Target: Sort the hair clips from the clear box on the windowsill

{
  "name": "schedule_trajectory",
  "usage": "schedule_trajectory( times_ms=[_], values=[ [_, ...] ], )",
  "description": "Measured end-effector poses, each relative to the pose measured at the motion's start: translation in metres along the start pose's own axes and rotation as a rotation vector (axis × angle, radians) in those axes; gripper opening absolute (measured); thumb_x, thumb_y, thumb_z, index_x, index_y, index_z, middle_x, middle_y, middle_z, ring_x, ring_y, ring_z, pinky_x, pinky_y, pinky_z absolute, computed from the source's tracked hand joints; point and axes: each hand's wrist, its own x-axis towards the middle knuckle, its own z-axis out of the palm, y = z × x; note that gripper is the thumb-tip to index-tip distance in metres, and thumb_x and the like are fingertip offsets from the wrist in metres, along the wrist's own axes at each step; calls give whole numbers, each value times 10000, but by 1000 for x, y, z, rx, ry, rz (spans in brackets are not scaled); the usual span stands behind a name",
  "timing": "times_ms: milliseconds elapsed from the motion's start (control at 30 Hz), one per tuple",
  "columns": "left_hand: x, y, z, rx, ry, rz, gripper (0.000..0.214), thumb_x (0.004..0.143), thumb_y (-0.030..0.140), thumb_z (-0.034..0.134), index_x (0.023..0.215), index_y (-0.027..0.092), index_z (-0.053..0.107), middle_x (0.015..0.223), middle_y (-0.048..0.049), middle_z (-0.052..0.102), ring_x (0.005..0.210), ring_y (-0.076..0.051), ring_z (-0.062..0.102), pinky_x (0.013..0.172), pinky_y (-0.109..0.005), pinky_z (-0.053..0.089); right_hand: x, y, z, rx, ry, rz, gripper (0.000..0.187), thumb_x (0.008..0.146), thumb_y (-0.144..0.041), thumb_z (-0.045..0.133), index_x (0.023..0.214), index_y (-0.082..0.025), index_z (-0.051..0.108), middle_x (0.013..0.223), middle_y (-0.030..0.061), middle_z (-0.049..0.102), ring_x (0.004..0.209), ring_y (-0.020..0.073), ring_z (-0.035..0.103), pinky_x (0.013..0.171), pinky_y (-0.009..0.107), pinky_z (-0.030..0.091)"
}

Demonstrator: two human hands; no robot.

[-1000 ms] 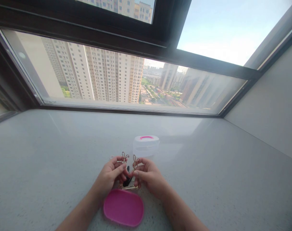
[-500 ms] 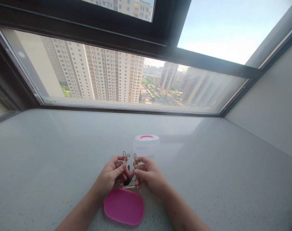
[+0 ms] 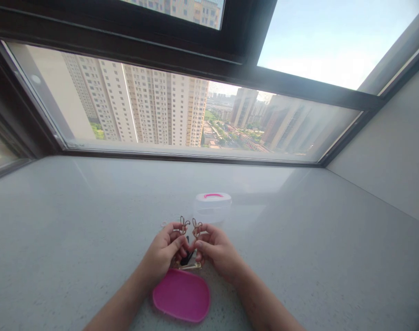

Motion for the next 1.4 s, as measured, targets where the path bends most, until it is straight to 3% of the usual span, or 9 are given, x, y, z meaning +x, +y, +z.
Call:
schedule_trajectory(
  times_ms=[500, 1400],
  values=[
    [-2, -3, 1, 98, -9, 31, 207, 844, 304, 505, 991, 169, 453, 653, 25, 566, 494, -90, 514, 453, -186, 377, 2, 2, 0, 38, 12, 13, 302, 684, -255, 721, 872, -134, 517, 700, 31, 660, 459, 93, 575, 411, 178, 428],
    [-3, 0, 4, 19, 0, 10, 253, 786, 360, 589, 910, 166, 486, 616, 19, 585, 479, -87, 509, 438, -171, 368, 0, 0, 2, 32, 7, 32, 272, 667, -258, 733, 840, -121, 574, 678, 32, 667, 433, 94, 574, 393, 171, 422]
  ],
)
